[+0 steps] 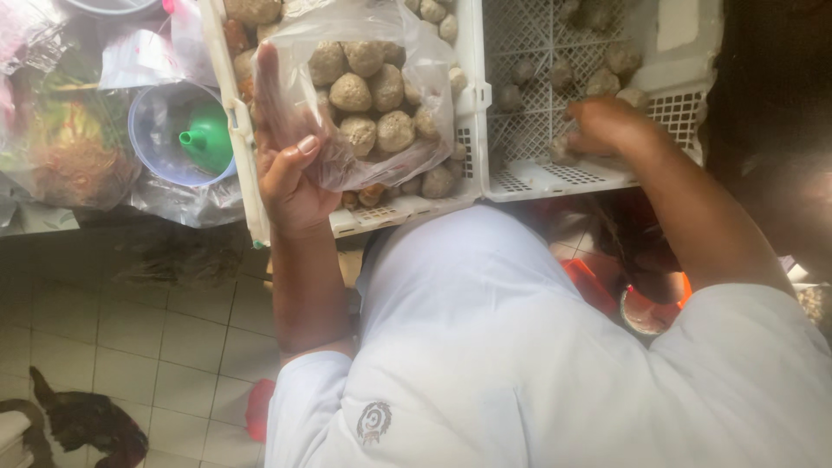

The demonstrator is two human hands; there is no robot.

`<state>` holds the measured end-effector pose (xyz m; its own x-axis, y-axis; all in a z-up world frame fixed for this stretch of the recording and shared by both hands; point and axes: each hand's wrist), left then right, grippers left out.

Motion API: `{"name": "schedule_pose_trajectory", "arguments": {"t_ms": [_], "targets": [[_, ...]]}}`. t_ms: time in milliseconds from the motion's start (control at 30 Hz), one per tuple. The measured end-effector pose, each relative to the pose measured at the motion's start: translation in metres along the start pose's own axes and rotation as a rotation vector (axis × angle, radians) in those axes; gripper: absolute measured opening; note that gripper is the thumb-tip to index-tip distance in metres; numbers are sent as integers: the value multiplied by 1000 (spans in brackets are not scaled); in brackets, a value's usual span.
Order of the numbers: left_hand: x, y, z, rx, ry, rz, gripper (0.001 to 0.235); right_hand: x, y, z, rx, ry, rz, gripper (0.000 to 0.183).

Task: The person picks meatballs from white crates and places them into a clear plastic bag. They then hand the bag to another person and continue packing more meatballs into a new bag.

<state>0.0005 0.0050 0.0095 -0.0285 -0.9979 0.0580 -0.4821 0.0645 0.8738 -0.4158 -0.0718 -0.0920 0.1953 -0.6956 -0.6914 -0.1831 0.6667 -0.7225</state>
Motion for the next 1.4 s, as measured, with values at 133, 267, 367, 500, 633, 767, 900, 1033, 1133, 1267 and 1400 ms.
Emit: {"name": "schedule_pose_trajectory", "arguments": {"t_ms": [133, 267, 367, 500, 633, 767, 900, 1033, 1133, 1267, 1400], "targets": [[0, 4, 2, 12, 1, -10, 99, -5, 24, 14, -135, -3, 164, 59], [4, 8, 4, 54, 19, 15, 98, -6, 14, 34, -245, 49, 331, 65], [4, 9, 4, 48, 18, -11, 100, -8, 3, 42, -300, 48, 318, 76], [4, 0, 2, 16, -1, 27, 96, -12, -12, 36, 128, -22, 245, 61], [2, -9, -3, 23, -26, 132, 89, -11, -40, 38, 1153, -552, 86, 40], [4, 2, -1, 4, -40, 107, 92, -13, -72, 98, 1394, -1110, 108, 42], [3, 24, -6, 32, -40, -125, 100, -9, -100, 190, 969, -896, -351, 49], [5, 30, -10, 35, -36, -152, 100, -17, -107, 201, 873, -979, -536, 43], [1, 15, -11, 43, 7, -12, 96, -20, -93, 147, 830, -878, -549, 34], [8, -1, -6, -58, 10, 171, 91, -8, -65, 42, 800, -466, -560, 29], [2, 2, -2, 2, 42, -52, 101, 5, -13, -22, 225, -13, -394, 36]]}}
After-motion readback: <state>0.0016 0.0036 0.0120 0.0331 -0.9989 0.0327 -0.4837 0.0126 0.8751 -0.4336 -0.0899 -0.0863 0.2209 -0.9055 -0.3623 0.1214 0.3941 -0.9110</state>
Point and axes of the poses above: each hand's wrist, its own x-axis towards the middle knuckle, its own y-axis out of the palm, z = x × y, and after that the axes turned 10 degrees about -x, right-handed
